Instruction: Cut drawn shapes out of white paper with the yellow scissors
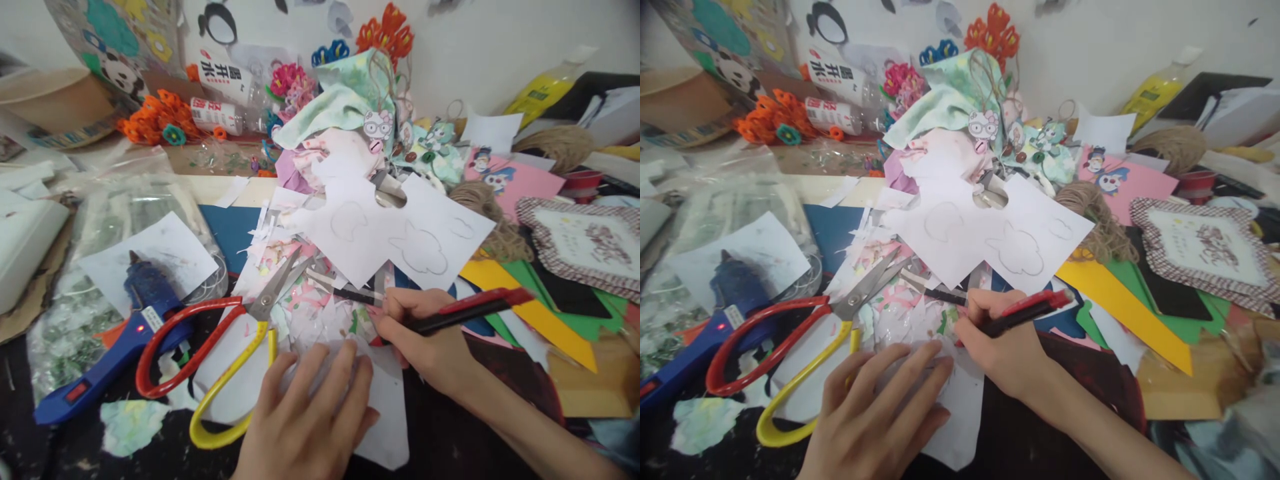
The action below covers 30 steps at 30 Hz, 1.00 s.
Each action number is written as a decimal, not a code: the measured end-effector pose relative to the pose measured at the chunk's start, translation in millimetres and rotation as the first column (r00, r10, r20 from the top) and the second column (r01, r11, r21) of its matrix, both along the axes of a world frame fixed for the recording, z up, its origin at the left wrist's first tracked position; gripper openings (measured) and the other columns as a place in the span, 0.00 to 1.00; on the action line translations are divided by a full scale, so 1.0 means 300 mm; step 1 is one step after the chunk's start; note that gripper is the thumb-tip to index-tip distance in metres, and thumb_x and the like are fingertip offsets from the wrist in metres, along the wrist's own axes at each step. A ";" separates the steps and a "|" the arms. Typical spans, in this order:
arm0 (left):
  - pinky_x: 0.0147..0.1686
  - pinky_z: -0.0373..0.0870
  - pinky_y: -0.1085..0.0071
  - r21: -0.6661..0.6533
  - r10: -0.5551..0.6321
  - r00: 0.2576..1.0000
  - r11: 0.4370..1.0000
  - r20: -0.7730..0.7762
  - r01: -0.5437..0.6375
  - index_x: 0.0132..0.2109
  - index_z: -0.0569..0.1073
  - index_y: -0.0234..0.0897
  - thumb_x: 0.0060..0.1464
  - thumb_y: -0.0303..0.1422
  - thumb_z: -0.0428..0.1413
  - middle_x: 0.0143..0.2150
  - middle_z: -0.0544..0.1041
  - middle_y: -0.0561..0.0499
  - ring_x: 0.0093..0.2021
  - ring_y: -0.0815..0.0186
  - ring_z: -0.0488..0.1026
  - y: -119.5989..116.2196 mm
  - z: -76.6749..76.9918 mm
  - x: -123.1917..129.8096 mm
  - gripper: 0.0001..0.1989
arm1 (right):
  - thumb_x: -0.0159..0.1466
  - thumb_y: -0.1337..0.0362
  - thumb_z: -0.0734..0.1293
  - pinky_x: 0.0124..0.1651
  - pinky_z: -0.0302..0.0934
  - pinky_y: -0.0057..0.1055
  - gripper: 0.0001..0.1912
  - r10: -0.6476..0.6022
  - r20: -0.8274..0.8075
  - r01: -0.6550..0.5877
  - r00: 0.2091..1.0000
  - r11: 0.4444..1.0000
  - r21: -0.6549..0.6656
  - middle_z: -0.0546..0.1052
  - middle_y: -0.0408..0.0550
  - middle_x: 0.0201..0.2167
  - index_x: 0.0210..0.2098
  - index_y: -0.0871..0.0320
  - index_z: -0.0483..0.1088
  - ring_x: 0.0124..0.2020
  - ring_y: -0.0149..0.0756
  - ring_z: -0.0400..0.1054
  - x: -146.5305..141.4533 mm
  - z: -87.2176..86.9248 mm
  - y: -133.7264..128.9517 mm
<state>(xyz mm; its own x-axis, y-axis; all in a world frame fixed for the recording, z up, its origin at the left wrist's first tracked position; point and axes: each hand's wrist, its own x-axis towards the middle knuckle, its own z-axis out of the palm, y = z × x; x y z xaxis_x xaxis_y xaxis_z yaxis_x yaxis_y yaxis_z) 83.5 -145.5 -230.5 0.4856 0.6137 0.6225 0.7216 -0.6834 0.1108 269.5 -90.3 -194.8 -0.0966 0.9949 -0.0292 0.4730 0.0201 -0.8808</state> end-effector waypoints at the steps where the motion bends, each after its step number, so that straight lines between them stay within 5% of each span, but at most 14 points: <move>1: 0.60 0.55 0.61 -0.004 -0.001 1.000 1.000 -0.004 0.001 0.47 0.80 0.41 0.63 0.37 0.55 0.48 0.82 0.56 0.48 0.61 0.71 0.000 0.001 0.000 0.12 | 0.56 0.65 0.62 0.20 0.48 0.27 0.17 -0.004 0.000 0.004 1.000 1.000 0.001 0.60 0.37 0.10 0.13 0.55 0.56 0.14 0.24 0.53 0.000 0.000 0.000; 30: 0.61 0.54 0.62 -0.035 0.008 1.000 0.999 -0.017 -0.009 0.48 0.80 0.42 0.61 0.36 0.57 0.48 0.81 0.53 0.49 0.62 0.71 -0.005 0.015 0.000 0.11 | 0.54 0.68 0.63 0.18 0.46 0.25 0.17 0.008 -0.095 -0.010 0.995 1.000 -0.026 0.59 0.36 0.08 0.13 0.55 0.54 0.12 0.23 0.52 0.002 -0.002 -0.007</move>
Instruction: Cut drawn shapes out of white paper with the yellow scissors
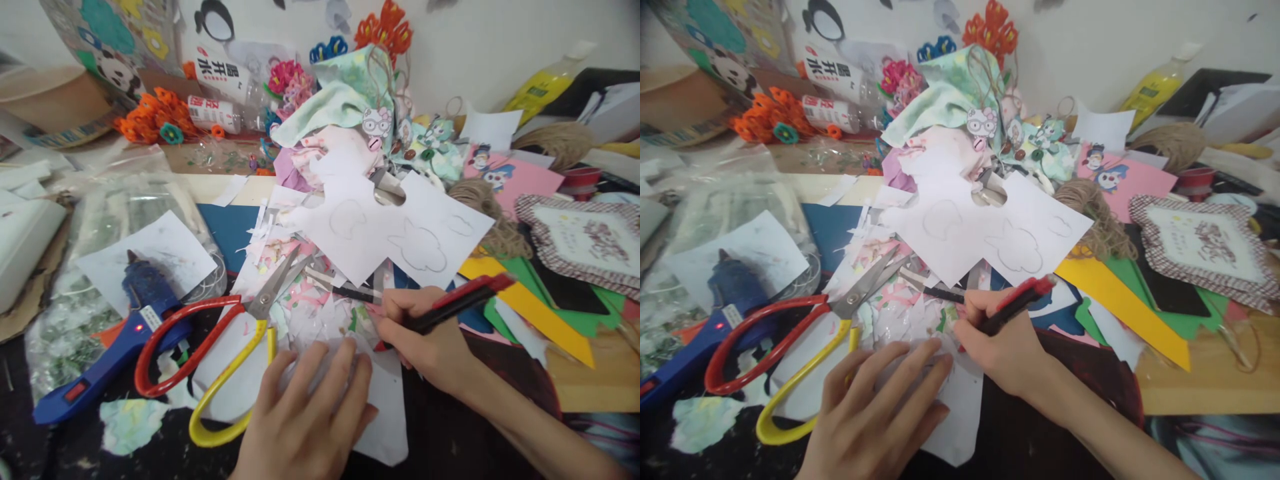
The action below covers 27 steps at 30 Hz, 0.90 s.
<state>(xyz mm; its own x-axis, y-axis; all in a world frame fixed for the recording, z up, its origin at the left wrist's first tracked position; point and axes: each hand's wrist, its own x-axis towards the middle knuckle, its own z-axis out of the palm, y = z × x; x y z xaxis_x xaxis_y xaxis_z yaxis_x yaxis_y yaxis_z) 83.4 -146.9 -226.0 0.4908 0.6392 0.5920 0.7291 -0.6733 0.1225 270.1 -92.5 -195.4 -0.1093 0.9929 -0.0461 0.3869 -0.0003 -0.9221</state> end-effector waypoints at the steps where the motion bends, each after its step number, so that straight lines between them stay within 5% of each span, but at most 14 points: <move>1: 0.61 0.55 0.62 0.000 0.000 1.000 1.000 0.001 0.000 0.48 0.80 0.42 0.61 0.36 0.57 0.48 0.81 0.53 0.49 0.62 0.71 0.000 0.001 0.000 0.11 | 0.54 0.68 0.64 0.17 0.46 0.25 0.18 -0.008 -0.015 0.008 1.000 1.000 -0.004 0.60 0.36 0.08 0.13 0.55 0.54 0.12 0.23 0.53 0.001 -0.001 0.000; 8: 0.61 0.55 0.63 0.017 0.001 0.998 1.000 0.060 -0.002 0.47 0.80 0.43 0.61 0.34 0.57 0.48 0.82 0.55 0.48 0.63 0.72 0.004 0.000 0.005 0.10 | 0.63 0.62 0.66 0.16 0.47 0.24 0.19 -0.140 -0.100 0.136 0.985 0.990 -0.046 0.66 0.37 0.11 0.18 0.55 0.59 0.12 0.22 0.55 -0.001 0.000 -0.003; 17: 0.51 0.60 0.62 -0.033 0.005 0.991 0.999 0.131 -0.001 0.39 0.80 0.39 0.67 0.45 0.45 0.38 0.82 0.50 0.42 0.62 0.71 -0.004 0.035 -0.014 0.22 | 0.64 0.59 0.65 0.20 0.50 0.26 0.21 -0.104 0.040 0.105 0.994 0.994 -0.013 0.65 0.38 0.13 0.18 0.55 0.56 0.16 0.25 0.57 -0.008 -0.011 -0.007; 27: 0.45 0.59 0.63 0.009 0.014 0.990 1.000 0.138 -0.015 0.37 0.80 0.39 0.67 0.39 0.48 0.38 0.84 0.55 0.39 0.62 0.71 0.004 0.039 -0.008 0.18 | 0.64 0.59 0.65 0.21 0.50 0.26 0.20 -0.035 0.118 0.035 0.992 0.999 0.002 0.65 0.37 0.14 0.18 0.55 0.56 0.17 0.25 0.57 -0.013 -0.011 -0.003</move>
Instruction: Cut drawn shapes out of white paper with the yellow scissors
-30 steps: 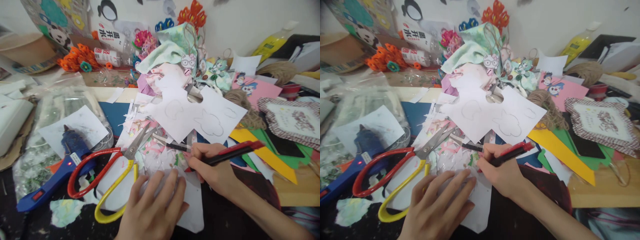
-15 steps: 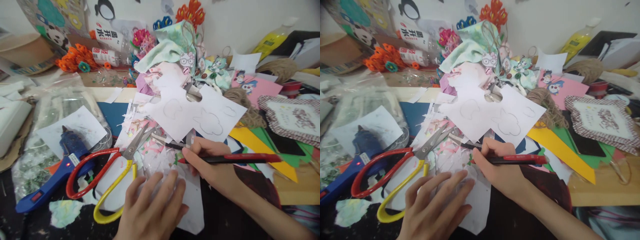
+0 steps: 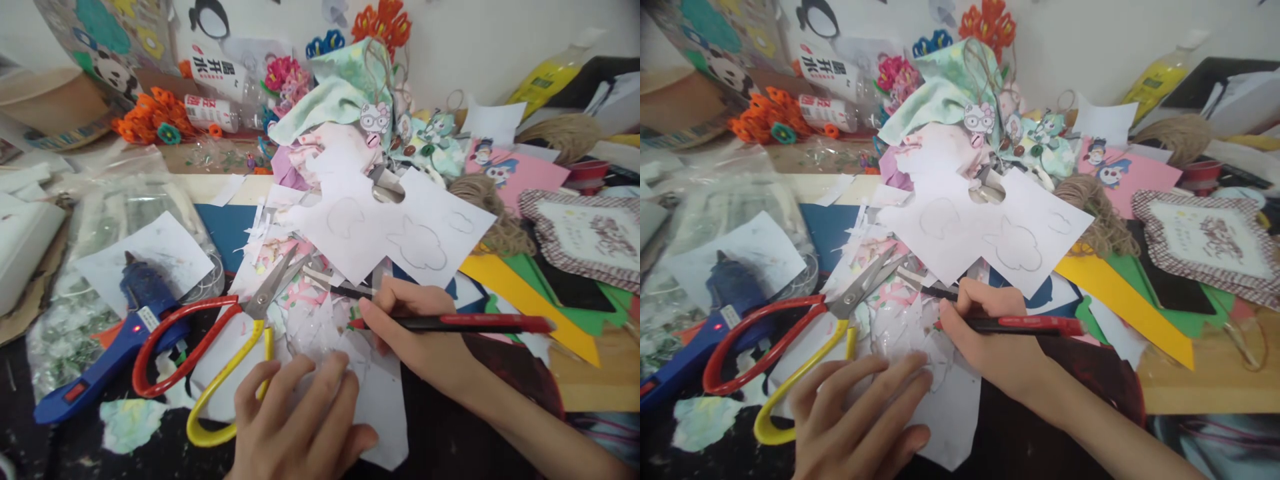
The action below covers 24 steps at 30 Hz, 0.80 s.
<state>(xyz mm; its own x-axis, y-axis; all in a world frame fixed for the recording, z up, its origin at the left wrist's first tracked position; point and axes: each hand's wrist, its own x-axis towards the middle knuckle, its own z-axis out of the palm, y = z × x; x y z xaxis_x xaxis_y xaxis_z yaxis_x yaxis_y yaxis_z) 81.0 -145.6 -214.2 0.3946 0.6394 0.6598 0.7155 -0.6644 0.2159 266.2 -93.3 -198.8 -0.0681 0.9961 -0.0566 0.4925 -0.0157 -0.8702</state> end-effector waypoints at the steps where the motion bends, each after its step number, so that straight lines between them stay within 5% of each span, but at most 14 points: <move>1: 0.46 0.58 0.63 0.003 -0.002 1.000 1.000 -0.003 0.002 0.37 0.80 0.39 0.67 0.38 0.49 0.38 0.84 0.55 0.40 0.62 0.71 0.000 -0.001 0.001 0.17 | 0.64 0.59 0.65 0.21 0.50 0.26 0.20 0.000 0.003 0.000 1.000 1.000 -0.002 0.65 0.37 0.14 0.19 0.55 0.56 0.17 0.25 0.57 0.000 0.000 0.000; 24: 0.53 0.58 0.64 -0.016 -0.023 1.000 1.000 -0.007 0.023 0.39 0.81 0.37 0.65 0.37 0.52 0.38 0.84 0.55 0.41 0.63 0.71 -0.002 -0.017 0.001 0.14 | 0.63 0.61 0.64 0.20 0.48 0.25 0.21 0.057 0.073 -0.059 0.996 0.998 0.015 0.63 0.36 0.12 0.18 0.55 0.54 0.15 0.23 0.55 -0.005 0.002 -0.008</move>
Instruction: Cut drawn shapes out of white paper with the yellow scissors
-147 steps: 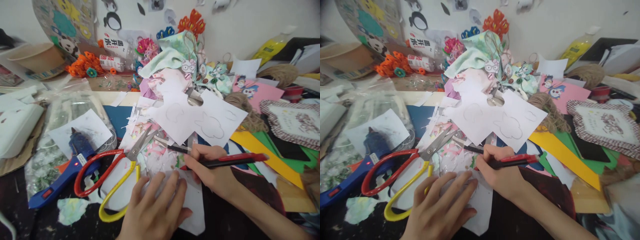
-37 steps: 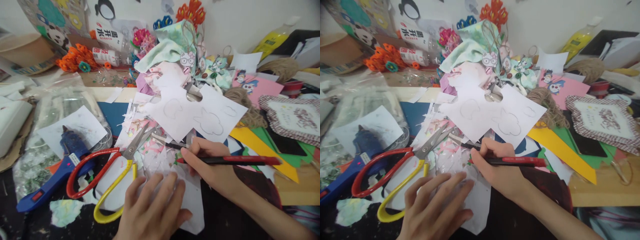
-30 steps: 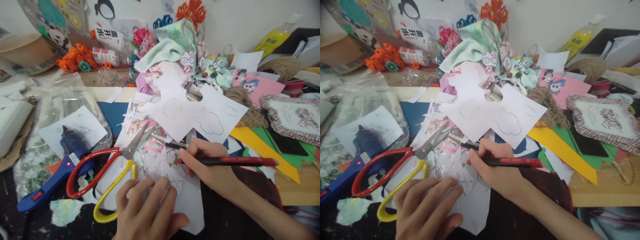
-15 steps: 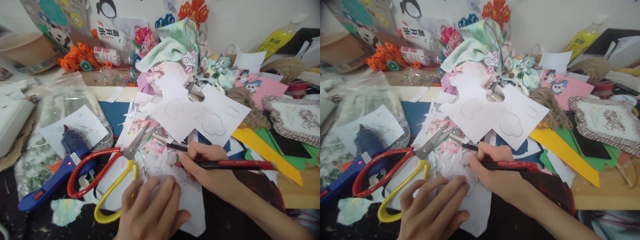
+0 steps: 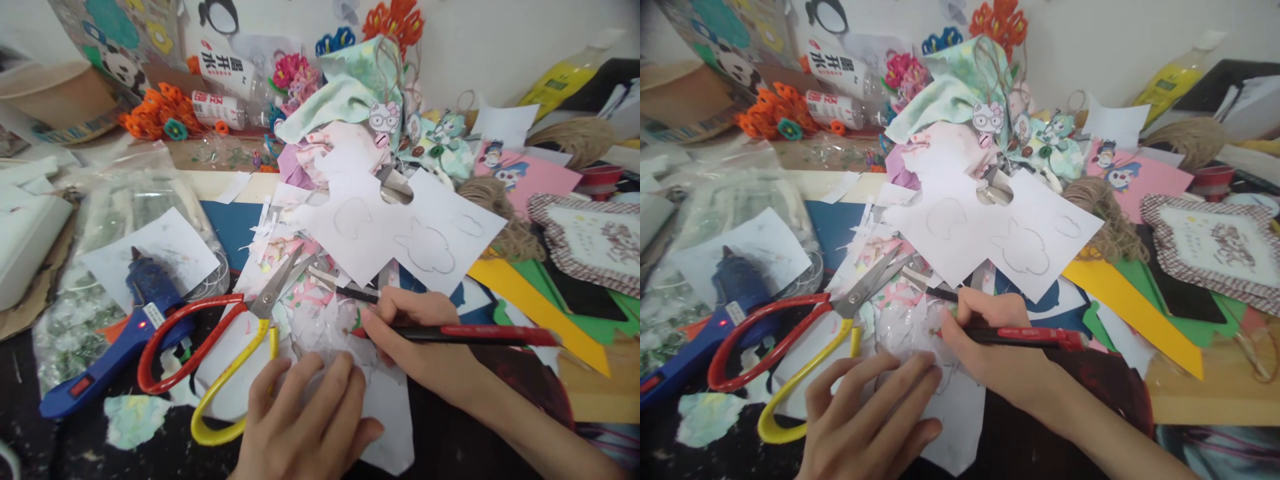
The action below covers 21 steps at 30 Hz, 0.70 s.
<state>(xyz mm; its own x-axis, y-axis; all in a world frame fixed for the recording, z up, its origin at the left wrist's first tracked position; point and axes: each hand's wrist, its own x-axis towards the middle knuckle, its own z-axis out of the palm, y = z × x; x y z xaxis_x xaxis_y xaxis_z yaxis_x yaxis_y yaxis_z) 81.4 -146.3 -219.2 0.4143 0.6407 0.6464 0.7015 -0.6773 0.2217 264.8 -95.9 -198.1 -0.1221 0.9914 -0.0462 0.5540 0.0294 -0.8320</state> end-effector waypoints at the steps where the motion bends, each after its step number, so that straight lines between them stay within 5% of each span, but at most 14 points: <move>1: 0.53 0.58 0.64 0.003 -0.002 1.000 1.000 0.001 0.002 0.39 0.81 0.36 0.65 0.37 0.52 0.38 0.84 0.54 0.41 0.63 0.71 0.000 -0.001 0.000 0.14 | 0.63 0.61 0.64 0.20 0.49 0.25 0.21 0.008 0.000 -0.008 1.000 1.000 -0.003 0.63 0.36 0.12 0.18 0.55 0.54 0.15 0.23 0.55 -0.001 0.000 0.000; 21: 0.50 0.59 0.63 -0.011 0.000 1.000 1.000 -0.014 -0.001 0.40 0.81 0.38 0.64 0.35 0.54 0.40 0.84 0.56 0.40 0.62 0.73 0.001 0.000 0.000 0.11 | 0.61 0.63 0.64 0.20 0.48 0.25 0.20 -0.060 0.043 0.059 0.997 0.998 0.018 0.63 0.36 0.12 0.17 0.55 0.54 0.15 0.23 0.55 0.001 -0.004 0.003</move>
<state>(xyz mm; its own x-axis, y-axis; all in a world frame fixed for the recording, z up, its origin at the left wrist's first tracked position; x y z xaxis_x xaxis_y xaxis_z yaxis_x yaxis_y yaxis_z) 81.4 -146.1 -219.1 0.4226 0.6479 0.6337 0.7049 -0.6745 0.2196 265.1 -94.9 -199.2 -0.0609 0.9976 -0.0334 0.5908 0.0090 -0.8068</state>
